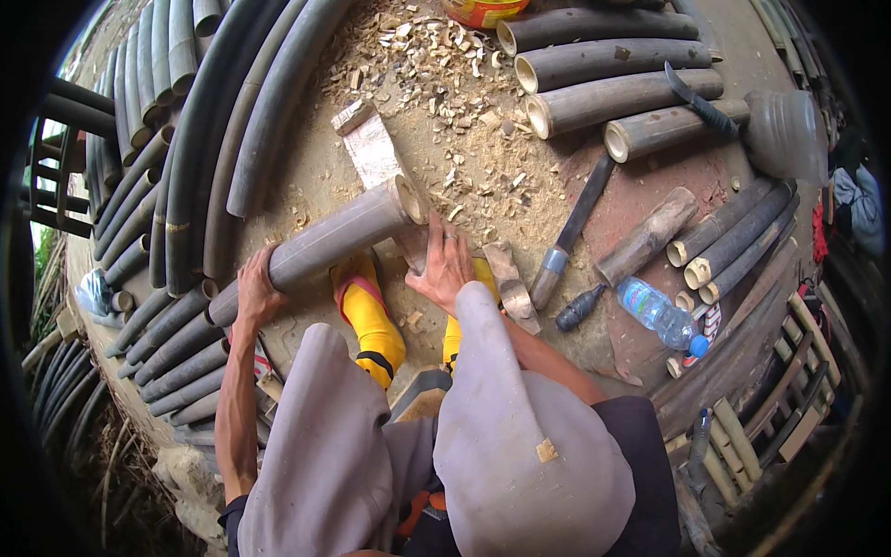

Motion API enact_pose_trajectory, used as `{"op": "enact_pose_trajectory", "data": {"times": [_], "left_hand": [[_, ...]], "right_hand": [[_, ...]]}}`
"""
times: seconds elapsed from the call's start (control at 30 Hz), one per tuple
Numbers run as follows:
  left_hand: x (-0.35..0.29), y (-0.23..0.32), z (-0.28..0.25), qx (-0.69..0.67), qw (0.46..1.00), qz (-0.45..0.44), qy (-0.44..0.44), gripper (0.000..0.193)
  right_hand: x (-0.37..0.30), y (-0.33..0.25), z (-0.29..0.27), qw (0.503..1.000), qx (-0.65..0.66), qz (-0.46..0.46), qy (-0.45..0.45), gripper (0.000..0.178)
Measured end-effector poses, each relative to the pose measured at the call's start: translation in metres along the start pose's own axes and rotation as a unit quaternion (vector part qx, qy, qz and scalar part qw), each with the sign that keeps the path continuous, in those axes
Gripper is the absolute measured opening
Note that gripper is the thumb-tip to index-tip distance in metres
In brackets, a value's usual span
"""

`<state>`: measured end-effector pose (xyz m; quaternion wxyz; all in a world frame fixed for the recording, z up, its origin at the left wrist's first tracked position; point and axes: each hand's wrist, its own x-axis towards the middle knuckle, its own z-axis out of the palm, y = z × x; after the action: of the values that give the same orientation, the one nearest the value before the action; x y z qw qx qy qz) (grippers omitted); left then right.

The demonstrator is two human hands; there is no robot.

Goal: The person sits on the ground and uses a hand saw to cut a bamboo pole into shorter sections. They then use a knife and a wooden mallet to split the bamboo lengthwise and sharpen the knife on a sharpening stone.

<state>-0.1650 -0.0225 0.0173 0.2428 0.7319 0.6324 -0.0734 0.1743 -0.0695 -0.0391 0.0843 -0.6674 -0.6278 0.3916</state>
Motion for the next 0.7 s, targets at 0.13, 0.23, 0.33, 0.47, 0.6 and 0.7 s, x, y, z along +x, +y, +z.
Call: {"op": "enact_pose_trajectory", "data": {"times": [0.13,0.23,0.33,0.47,0.6,0.7], "left_hand": [[0.005,-0.010,0.000,-0.027,0.999,0.007,-0.036,0.080],[0.014,-0.012,-0.011,-0.089,0.988,-0.003,-0.129,0.080],[0.021,-0.015,-0.014,-0.088,0.980,-0.003,-0.176,0.086],[0.016,0.025,0.001,0.020,0.999,0.011,-0.043,0.098],[0.013,0.091,0.027,0.003,0.992,0.063,0.109,0.103],[0.032,0.112,0.030,-0.004,0.994,0.079,0.071,0.091]], "right_hand": [[-0.008,-0.010,-0.005,0.997,0.029,0.037,-0.069,0.112],[-0.013,-0.015,-0.003,0.992,-0.008,0.077,-0.096,0.113],[-0.019,-0.006,-0.001,0.996,0.016,0.062,-0.068,0.107],[-0.036,0.013,-0.027,0.995,0.055,0.076,0.047,0.085],[-0.056,0.052,-0.042,0.977,0.079,0.030,0.195,0.064],[-0.057,0.032,-0.045,0.988,0.072,0.054,0.129,0.067]]}}
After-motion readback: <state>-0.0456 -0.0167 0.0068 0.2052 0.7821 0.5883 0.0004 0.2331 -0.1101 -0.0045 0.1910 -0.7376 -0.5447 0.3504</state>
